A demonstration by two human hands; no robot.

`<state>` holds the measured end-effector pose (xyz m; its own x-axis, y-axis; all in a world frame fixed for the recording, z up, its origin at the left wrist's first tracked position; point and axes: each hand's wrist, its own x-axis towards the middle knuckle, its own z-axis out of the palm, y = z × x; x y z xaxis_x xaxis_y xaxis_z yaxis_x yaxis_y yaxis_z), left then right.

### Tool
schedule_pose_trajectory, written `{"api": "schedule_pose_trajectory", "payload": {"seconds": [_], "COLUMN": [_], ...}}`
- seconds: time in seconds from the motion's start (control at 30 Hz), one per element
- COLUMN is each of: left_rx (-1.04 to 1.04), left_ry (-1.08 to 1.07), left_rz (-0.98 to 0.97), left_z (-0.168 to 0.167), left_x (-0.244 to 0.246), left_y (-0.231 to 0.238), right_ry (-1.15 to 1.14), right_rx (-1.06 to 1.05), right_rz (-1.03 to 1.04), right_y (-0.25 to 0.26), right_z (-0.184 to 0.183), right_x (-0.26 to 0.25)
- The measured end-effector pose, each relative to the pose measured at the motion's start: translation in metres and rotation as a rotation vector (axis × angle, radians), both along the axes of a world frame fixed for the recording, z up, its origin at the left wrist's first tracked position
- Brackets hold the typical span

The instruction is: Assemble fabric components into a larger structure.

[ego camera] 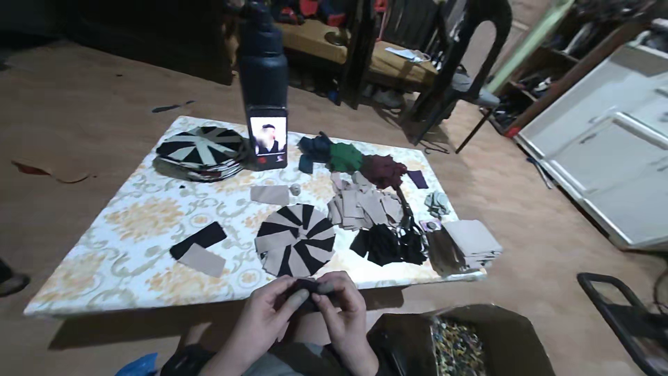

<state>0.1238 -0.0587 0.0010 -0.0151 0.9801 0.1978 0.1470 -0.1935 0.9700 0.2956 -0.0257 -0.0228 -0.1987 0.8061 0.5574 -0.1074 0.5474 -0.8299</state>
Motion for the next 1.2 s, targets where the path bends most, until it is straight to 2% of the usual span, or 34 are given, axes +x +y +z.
{"api": "schedule_pose_trajectory", "payload": {"seconds": [0.13, 0.23, 0.33, 0.6, 0.77, 0.87, 0.97, 1.1, 1.2], "left_rx": [0.063, -0.022, -0.097, -0.105, 0.066, 0.086, 0.11, 0.156, 0.191], "left_ry": [0.074, 0.101, 0.121, 0.148, 0.227, 0.26, 0.29, 0.382, 0.446], "left_rz": [-0.008, -0.01, -0.033, -0.099, -0.154, -0.151, -0.161, -0.174, -0.155], "left_z": [-0.003, 0.005, 0.007, 0.003, -0.002, 0.002, 0.004, 0.007, 0.01], "left_x": [0.004, 0.008, 0.01, 0.011, 0.007, 0.01, 0.014, 0.017, 0.017], "left_y": [-0.001, -0.005, -0.006, -0.006, -0.003, -0.003, -0.002, 0.004, 0.014], "right_ry": [-0.126, -0.206, -0.27, -0.301, -0.646, -0.83, -0.909, -0.84, -0.598], "right_rx": [0.129, 0.184, 0.206, 0.202, 0.283, 0.261, 0.259, 0.286, 0.3], "right_rz": [-0.127, -0.169, -0.197, -0.244, -0.562, -0.543, -0.506, -0.515, -0.454], "right_y": [-0.001, -0.001, -0.003, 0.01, 0.061, 0.082, 0.087, 0.091, 0.09], "right_z": [-0.001, -0.005, -0.006, -0.006, 0.013, 0.013, 0.011, 0.005, 0.004], "right_x": [0.004, 0.008, 0.01, 0.023, 0.067, 0.077, 0.074, 0.074, 0.077]}}
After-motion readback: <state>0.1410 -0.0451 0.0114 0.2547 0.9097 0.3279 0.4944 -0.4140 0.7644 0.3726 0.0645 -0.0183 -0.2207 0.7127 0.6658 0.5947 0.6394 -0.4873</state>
